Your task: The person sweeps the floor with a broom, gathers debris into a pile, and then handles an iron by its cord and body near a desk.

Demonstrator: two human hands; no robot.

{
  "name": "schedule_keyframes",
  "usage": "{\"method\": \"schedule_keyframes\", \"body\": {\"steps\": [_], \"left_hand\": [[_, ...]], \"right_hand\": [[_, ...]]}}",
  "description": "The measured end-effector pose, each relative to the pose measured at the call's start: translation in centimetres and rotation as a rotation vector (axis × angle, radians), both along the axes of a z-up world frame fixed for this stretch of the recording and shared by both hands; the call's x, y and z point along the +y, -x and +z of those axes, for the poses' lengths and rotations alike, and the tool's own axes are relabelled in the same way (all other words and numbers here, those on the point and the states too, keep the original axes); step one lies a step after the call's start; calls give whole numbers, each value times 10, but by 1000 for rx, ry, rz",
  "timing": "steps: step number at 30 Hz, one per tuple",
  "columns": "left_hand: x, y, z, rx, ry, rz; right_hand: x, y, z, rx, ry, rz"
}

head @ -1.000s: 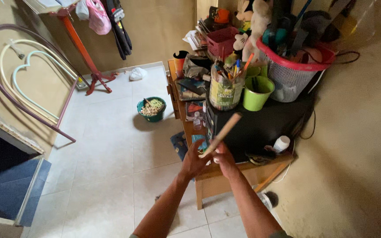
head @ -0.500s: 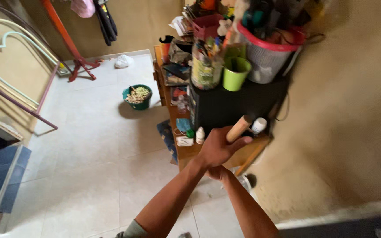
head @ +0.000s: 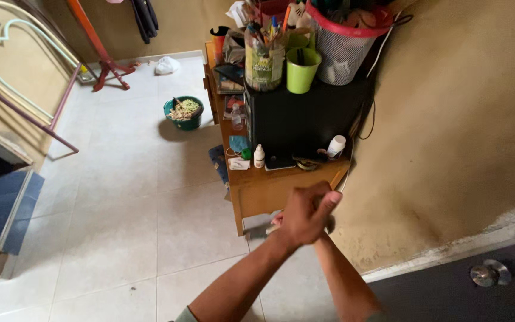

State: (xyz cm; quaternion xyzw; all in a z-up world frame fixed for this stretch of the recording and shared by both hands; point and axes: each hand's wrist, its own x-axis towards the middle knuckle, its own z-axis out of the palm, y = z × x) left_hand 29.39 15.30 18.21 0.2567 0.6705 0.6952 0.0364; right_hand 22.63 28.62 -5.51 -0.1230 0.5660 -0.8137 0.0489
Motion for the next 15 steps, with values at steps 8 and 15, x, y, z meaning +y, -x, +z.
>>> {"method": "schedule_keyframes", "body": {"steps": [8, 15], "left_hand": [[8, -31, -35, 366, 314, 54], [-19, -18, 15, 185, 391, 29]], "right_hand": [[16, -3, -91, -20, 31, -32], [-26, -28, -87, 25, 734, 270]]}}
